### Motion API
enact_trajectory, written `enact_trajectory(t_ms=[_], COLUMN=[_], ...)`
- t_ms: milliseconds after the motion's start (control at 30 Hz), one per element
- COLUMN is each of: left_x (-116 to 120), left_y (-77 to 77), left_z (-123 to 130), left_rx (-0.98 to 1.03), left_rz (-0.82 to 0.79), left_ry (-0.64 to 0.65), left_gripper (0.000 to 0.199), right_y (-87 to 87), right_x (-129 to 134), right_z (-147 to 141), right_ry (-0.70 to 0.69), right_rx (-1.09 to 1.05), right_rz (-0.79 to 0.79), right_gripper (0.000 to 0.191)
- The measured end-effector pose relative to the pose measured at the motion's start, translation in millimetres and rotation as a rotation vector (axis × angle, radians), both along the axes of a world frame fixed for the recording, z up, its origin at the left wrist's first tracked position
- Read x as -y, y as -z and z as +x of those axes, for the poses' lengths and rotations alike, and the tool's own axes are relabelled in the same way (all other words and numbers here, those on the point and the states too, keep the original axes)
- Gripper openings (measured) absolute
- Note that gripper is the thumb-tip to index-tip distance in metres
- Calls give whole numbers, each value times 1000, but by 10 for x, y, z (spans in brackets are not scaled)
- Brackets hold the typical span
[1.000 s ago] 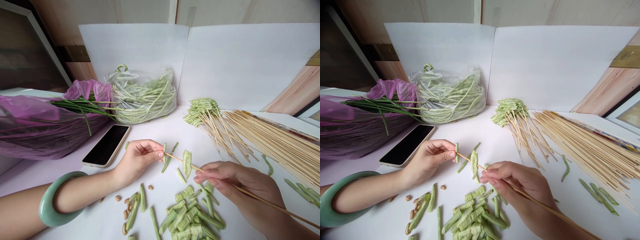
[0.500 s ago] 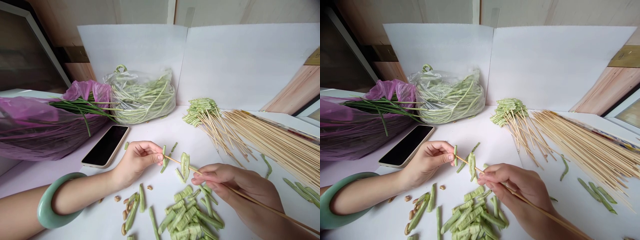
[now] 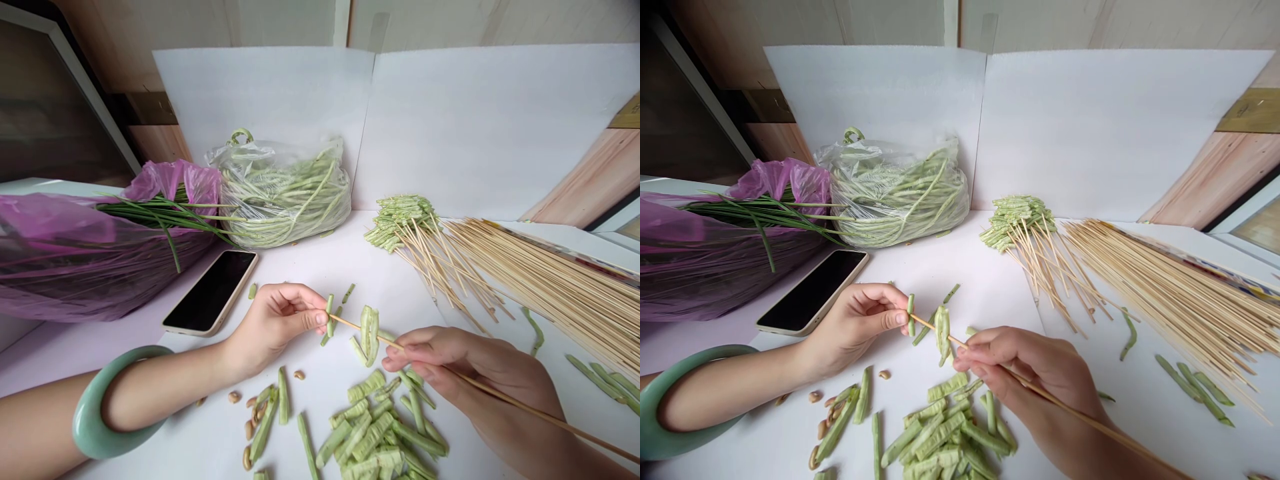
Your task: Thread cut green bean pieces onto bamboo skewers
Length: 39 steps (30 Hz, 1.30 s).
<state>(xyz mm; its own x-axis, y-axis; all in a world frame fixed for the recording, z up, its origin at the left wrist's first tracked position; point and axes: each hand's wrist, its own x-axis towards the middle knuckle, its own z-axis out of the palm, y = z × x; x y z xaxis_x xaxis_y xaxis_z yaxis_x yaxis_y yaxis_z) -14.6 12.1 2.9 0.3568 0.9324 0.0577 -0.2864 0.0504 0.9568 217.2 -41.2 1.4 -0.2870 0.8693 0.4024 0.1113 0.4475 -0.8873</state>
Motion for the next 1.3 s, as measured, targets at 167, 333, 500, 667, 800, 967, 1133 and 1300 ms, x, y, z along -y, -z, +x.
enact_trajectory(t_ms=[167, 333, 500, 667, 800, 967, 1133, 1300], left_x=[10, 16, 20, 12, 1, -23, -40, -33], left_y=[3, 6, -2, -4, 8, 9, -14, -37], left_z=[4, 9, 13, 12, 2, -13, -15, -15], left_rx=[19, 16, 3, -29, -30, -33, -113, -174], left_rz=[-3, -13, -17, -14, 8, 18, 47, 89], left_ry=[21, 13, 14, 13, 36, 9, 10, 14], left_gripper=[9, 10, 11, 12, 13, 13, 16, 20], right_y=[-12, -21, -28, -17, -23, -21, 11, 11], right_x=[0, -10, -18, -24, -39, -69, -83, -88], right_z=[-9, -22, -35, -31, -25, -18, -6, -5], right_ry=[-7, 20, 18, 32, 51, 67, 100, 100], right_rx=[-6, 10, 18, 29, 5, 2, -10, 2], right_rz=[-5, 30, 35, 8, -15, -19, -40, -36], right_gripper=[21, 17, 19, 13, 9, 8, 8, 8])
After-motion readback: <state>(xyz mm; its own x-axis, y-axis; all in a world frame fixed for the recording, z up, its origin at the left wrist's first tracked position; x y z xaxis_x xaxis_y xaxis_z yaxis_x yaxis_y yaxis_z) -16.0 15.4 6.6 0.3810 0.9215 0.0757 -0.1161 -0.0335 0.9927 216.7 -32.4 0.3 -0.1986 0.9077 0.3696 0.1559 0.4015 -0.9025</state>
